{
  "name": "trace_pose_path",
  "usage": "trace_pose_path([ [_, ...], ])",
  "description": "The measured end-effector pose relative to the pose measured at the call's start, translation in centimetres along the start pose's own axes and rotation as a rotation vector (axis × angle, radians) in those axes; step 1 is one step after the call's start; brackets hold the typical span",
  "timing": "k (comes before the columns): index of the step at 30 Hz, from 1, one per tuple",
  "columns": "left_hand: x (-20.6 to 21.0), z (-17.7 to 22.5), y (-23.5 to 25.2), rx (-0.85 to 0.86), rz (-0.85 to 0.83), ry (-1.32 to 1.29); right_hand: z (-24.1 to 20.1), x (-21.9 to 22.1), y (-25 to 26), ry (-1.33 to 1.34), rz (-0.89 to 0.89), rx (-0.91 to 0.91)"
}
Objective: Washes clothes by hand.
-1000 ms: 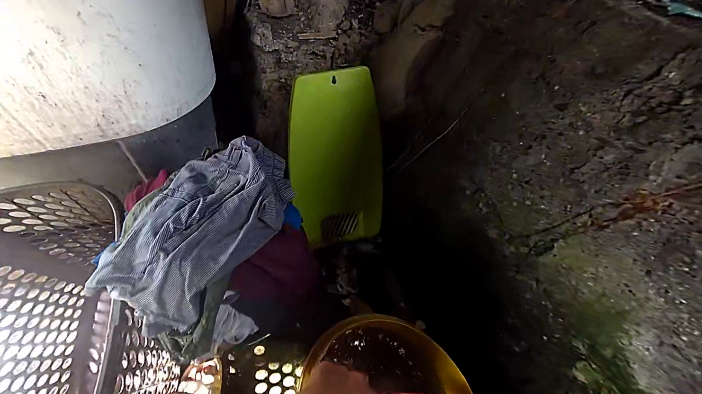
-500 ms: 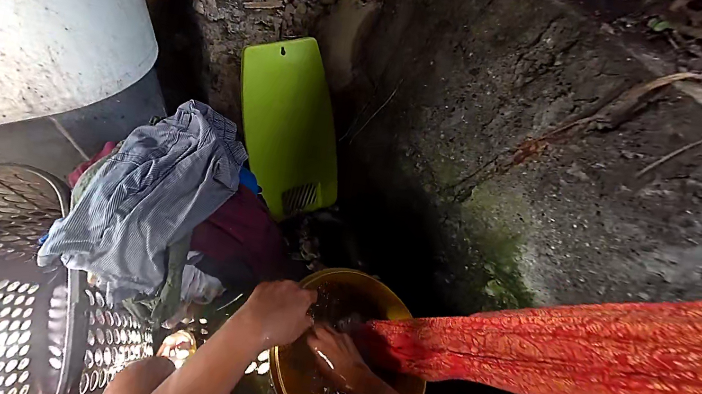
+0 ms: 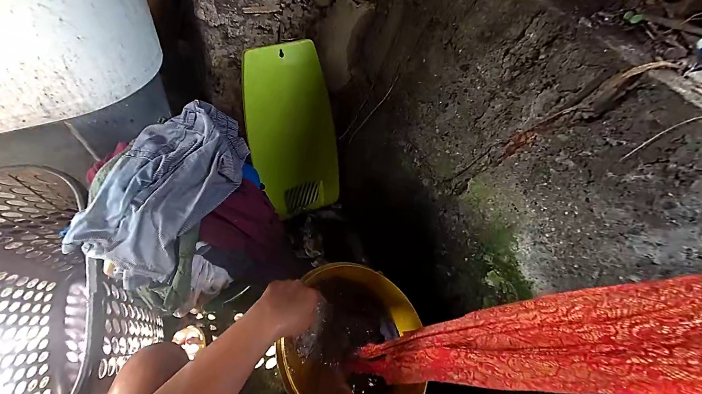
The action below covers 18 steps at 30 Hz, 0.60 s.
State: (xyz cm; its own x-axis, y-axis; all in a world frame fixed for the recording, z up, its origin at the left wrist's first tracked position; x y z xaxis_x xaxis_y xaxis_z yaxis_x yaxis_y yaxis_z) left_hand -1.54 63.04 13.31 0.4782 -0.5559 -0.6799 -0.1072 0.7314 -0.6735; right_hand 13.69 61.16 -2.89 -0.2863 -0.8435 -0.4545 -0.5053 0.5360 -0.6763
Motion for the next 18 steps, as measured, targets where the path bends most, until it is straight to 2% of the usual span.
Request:
trace_pose_path([
  [2, 0.5, 0.2, 0.2, -0.003, -0.007, 0.02, 0.7, 0.9, 1.1, -0.156, -0.083, 0.063],
  [4, 1.0, 0.5, 0.4, 0.007, -0.006, 0.038, -0.2, 0.2, 2.4, -0.514, -0.198, -0.009],
  [5, 1.2, 0.6, 0.4, 0.014, -0.001, 0.039, -1.0, -1.3, 2.6, -0.548, -0.181, -0.074],
  [8, 1.2, 1.2, 0.8, 0.061, 0.009, 0.016, -4.8, -7.3, 0.0, -0.19, 0.032, -0.34],
  [10, 0.9, 1.8, 1.1, 0.177, 0.016, -0.061, -8.3, -10.7, -3.9, -0.027, 0.134, -0.494],
  [14, 0.1, 3.0, 0.4, 0.356, 0.029, -0.309, -15.5, -16.3, -12.7, -0.045, 0.252, -0.706],
  [18, 2.1, 2.8, 2.0, 0.361, -0.004, -0.398, -20.6, -21.5, -21.5, -0.007, 0.54, -1.025],
])
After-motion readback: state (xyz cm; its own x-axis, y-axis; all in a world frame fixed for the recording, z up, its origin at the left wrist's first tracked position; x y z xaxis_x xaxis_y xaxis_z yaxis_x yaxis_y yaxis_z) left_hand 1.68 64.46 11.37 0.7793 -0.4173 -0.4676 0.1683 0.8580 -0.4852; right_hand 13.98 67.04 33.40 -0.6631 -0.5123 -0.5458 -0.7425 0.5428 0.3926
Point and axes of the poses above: each hand's wrist, its own y-axis towards the middle knuckle, its own x-axis out of the palm, z = x × y, the point moved 8 cm from there along y, towards the middle knuckle, and after that the axes turned 9 degrees about -x, right-handed, at the moved point
